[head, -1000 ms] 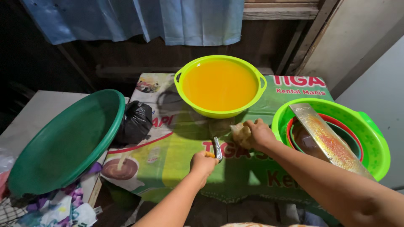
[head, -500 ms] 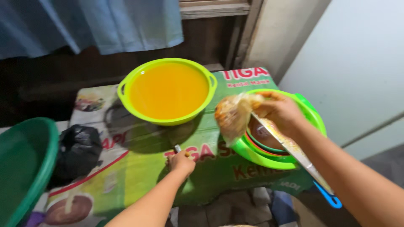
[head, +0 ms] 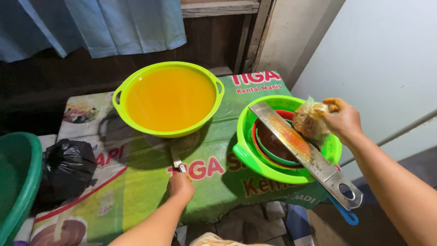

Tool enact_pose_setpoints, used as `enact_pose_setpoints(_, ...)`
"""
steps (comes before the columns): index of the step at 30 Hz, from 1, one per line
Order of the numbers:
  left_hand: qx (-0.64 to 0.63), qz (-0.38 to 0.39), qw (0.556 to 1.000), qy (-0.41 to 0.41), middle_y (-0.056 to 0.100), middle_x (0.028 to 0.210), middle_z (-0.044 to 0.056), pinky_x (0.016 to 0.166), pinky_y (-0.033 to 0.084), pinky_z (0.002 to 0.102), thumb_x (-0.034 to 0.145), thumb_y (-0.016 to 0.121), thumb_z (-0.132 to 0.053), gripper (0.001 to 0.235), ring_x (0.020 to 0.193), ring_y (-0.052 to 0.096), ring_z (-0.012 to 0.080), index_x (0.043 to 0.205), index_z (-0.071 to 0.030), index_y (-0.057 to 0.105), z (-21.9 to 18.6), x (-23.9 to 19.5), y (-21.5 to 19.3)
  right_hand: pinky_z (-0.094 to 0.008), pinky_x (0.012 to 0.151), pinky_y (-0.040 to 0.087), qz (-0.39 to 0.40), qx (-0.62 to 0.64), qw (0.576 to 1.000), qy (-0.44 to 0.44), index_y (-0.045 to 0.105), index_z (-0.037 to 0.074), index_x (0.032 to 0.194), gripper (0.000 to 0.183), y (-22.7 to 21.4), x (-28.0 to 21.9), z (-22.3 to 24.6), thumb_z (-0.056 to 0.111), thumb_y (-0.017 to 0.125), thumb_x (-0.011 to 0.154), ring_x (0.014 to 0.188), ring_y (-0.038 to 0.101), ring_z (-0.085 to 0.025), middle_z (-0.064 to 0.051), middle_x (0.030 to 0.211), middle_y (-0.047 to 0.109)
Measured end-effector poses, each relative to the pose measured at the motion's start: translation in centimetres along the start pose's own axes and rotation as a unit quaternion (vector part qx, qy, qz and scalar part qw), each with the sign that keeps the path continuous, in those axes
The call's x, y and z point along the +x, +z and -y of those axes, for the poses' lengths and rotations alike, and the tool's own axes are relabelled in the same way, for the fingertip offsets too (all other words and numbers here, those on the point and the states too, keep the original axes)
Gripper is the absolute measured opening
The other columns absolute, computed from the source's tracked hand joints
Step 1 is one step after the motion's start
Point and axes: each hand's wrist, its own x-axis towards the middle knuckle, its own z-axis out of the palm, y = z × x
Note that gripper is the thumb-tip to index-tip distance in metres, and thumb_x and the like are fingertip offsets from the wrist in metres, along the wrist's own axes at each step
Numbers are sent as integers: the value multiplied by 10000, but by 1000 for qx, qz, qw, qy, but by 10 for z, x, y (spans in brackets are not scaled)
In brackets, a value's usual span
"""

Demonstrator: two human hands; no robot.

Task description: The person moves a green basin and places a metal grater into a stack of bowls. They then pick up several small cloths, fold each one, and place them in a neat pile on the table. Finally, they wipe the table surface with a small white cloth.

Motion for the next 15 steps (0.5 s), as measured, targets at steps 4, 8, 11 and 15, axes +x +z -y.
enact_pose_setpoints(4, 15, -16, 999, -46, 682, 1172, 210, 967, 535, 472, 843, 716, -98, 427, 1130, 657, 396, 1248, -124, 584, -5, -14, -5, -398, 854, 569, 35, 14, 999, 8, 597, 142, 1445, 589, 16, 11, -15, 201, 749, 879, 1033, 706, -274, -139, 1254, 710)
enact_pose_setpoints(8, -15, -14, 997, -71, 604, 1246, 215, 966, 528, 471, 760, 817, -114, 800, 1170, 617, 400, 1407, -129, 347, -8, -13, 9, -412, 898, 552, 84, -43, 996, -1, 504, 157, 1519, 729, 26, 17, -21, 219, 776, 845, 1075, 696, -289, -135, 1305, 697)
enact_pose_setpoints(11, -23, -54, 995, -75, 646, 1205, 228, 924, 552, 495, 857, 712, -106, 682, 1136, 655, 423, 1444, -127, 365, -6, 0, 23, -417, 904, 553, 122, -56, 991, 21, 511, 171, 1507, 714, 30, 10, -22, 262, 777, 851, 1092, 687, -297, -140, 1341, 662)
enact_pose_setpoints(15, -95, -59, 989, -101, 637, 1096, 208, 866, 553, 472, 735, 798, -43, 609, 1032, 649, 403, 1262, -43, 492, 6, 7, 30, -413, 909, 558, 107, -65, 992, -6, 578, 135, 1451, 645, 30, -5, -18, 280, 774, 853, 1090, 701, -292, -141, 1334, 681)
